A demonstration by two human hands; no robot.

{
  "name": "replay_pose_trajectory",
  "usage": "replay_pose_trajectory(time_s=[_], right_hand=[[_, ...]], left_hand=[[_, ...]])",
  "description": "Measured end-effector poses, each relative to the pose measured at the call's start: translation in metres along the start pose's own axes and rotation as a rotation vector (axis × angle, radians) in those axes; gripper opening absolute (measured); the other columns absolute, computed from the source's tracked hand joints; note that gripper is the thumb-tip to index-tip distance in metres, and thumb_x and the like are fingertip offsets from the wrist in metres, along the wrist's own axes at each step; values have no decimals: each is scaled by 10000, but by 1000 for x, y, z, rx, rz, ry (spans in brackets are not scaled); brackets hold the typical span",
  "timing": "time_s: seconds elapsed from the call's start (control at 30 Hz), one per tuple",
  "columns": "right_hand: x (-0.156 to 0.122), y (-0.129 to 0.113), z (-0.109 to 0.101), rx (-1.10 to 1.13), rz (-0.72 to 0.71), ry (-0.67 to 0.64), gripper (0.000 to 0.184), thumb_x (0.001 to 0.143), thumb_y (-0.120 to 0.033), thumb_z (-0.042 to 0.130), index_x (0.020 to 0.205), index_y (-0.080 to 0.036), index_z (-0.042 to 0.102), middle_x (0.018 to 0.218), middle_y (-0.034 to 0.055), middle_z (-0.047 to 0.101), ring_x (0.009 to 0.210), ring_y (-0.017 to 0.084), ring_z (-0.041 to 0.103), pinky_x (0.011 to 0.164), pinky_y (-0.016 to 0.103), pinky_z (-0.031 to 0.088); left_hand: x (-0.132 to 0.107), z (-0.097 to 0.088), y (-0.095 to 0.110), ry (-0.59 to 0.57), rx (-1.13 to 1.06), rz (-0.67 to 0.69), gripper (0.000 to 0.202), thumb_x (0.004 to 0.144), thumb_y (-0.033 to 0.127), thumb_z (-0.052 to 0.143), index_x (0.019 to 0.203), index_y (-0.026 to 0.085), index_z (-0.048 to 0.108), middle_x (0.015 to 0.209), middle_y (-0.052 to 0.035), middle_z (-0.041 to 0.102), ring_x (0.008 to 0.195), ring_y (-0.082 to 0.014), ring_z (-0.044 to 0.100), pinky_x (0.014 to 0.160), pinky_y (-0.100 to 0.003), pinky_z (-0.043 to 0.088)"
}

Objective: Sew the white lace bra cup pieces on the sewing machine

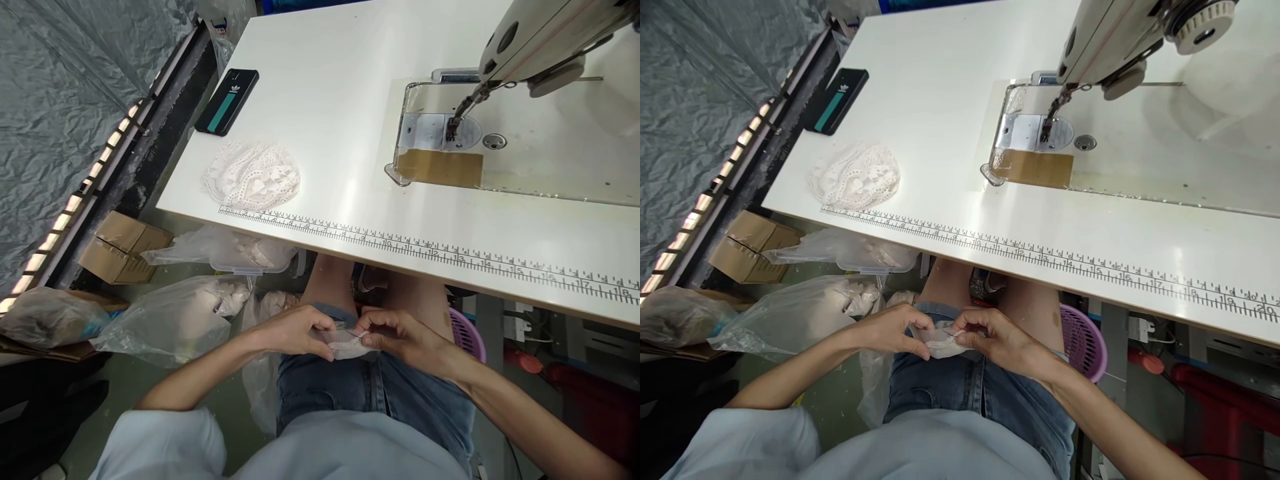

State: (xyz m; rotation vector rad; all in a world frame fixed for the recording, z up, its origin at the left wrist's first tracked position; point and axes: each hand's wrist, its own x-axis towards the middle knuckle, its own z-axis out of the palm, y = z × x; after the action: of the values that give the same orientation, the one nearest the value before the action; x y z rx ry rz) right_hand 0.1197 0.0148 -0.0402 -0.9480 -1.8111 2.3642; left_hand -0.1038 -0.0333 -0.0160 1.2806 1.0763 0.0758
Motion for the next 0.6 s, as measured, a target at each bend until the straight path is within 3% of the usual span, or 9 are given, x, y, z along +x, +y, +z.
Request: replay_pose_trajectory(time_s=[0.13, 0.27, 0.47, 0.6], right_hand=[[-1, 7, -3, 41, 4, 18, 339, 800, -489, 590, 851, -158, 646, 809, 32, 562, 746, 165, 514, 656, 264, 397], [-3, 6, -3, 10, -13, 34, 352, 794, -506, 590, 839, -161, 650, 800, 29, 554, 741, 162, 507, 651, 262, 393], [-6, 0, -1, 15, -28, 36, 367, 789, -526, 591, 834, -166, 648, 832, 40, 575, 764, 169, 520, 678, 267, 411], [-8, 0, -1, 30, -17, 45, 353, 797, -512, 591, 847, -165, 640, 862, 52, 591, 803, 185, 539, 697, 273, 420]], left_hand=[[1, 2, -2, 32, 97, 30, 217, 720, 358, 696, 807, 161, 669, 722, 43, 572, 657, -96, 488, 571, -191, 291], [-2, 0, -1, 48, 42, 73, 188, 742, 331, 682, 745, 144, 664, 760, 27, 538, 675, -91, 470, 595, -191, 307], [-3, 1, -1, 50, -34, 79, 141, 730, 274, 699, 742, 134, 697, 759, 12, 528, 684, -90, 485, 608, -187, 335], [-4, 1, -1, 21, -113, 42, 156, 755, 289, 669, 794, 151, 730, 796, -11, 613, 684, -97, 513, 600, -181, 352]])
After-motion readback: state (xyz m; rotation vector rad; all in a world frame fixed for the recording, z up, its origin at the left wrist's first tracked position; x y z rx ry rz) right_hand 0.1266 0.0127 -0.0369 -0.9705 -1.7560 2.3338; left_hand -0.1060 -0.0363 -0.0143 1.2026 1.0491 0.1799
